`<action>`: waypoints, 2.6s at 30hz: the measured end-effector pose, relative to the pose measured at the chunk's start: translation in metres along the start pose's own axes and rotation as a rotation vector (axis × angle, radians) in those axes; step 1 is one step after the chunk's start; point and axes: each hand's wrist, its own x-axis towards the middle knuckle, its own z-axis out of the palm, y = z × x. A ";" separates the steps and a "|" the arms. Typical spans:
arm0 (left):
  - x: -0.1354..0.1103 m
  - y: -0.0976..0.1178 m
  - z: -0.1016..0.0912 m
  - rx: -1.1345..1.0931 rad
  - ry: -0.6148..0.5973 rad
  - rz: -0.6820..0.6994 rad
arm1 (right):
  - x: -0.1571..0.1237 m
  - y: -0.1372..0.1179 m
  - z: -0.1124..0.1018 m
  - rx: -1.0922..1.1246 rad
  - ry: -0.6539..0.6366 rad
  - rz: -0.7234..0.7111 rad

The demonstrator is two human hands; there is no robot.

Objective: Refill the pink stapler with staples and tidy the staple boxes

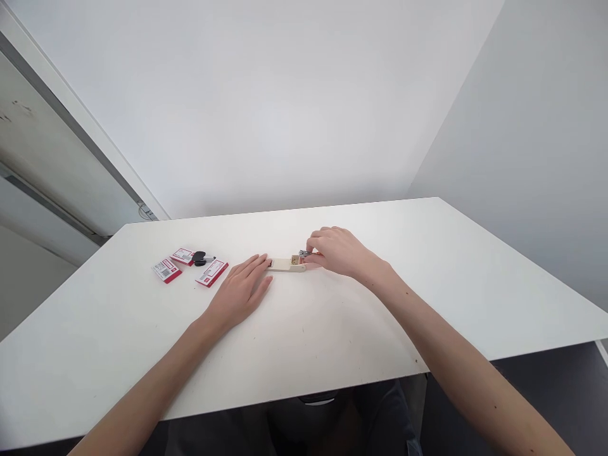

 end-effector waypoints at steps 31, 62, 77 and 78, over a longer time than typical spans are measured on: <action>-0.007 0.003 -0.005 -0.167 -0.019 0.084 | 0.002 -0.038 0.030 0.487 0.178 0.150; -0.036 -0.022 -0.029 0.241 0.312 -0.259 | -0.082 -0.024 0.060 0.550 0.147 0.396; -0.057 -0.034 -0.040 0.120 0.209 -0.421 | -0.085 -0.022 0.059 0.638 0.194 0.340; -0.057 -0.034 -0.040 0.096 0.204 -0.406 | -0.084 -0.021 0.059 0.644 0.197 0.340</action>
